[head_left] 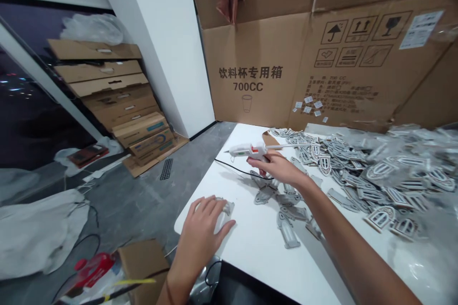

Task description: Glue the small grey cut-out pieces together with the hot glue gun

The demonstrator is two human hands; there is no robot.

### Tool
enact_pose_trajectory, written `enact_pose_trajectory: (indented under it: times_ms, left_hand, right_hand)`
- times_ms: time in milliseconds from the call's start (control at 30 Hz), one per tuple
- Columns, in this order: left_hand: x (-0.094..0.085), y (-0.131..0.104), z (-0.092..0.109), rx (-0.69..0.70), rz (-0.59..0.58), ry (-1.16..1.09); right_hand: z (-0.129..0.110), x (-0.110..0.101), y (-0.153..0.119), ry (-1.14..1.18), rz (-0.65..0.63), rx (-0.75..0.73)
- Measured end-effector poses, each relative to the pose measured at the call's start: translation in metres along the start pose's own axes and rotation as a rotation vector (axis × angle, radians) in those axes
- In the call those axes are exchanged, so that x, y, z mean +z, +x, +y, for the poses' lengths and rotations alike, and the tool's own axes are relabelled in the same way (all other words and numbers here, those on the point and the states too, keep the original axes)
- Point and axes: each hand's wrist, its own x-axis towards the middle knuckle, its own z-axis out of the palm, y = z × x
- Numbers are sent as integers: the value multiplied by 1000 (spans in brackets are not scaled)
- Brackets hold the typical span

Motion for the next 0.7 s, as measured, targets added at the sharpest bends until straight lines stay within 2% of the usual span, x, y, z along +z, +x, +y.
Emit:
enact_pose_trajectory:
  times_ms: [133, 200, 333, 533, 700]
  left_hand:
    - [6, -1, -12, -89, 41, 29]
    - [11, -1, -12, -116, 57, -22]
    - [21, -1, -12, -125, 92, -161]
    - [22, 4, -11, -148, 18, -205]
    - [23, 7, -17, -200, 2, -185]
  right_hand:
    - [-1, 11, -2, -221, -130, -88]
    - [1, 16, -1, -263, -202, -95]
    - [5, 19, 0, -313, -252, -75]
    - [-3, 14, 0, -278, -303, -83]
    - [-3, 20, 3, -324, -375, -166]
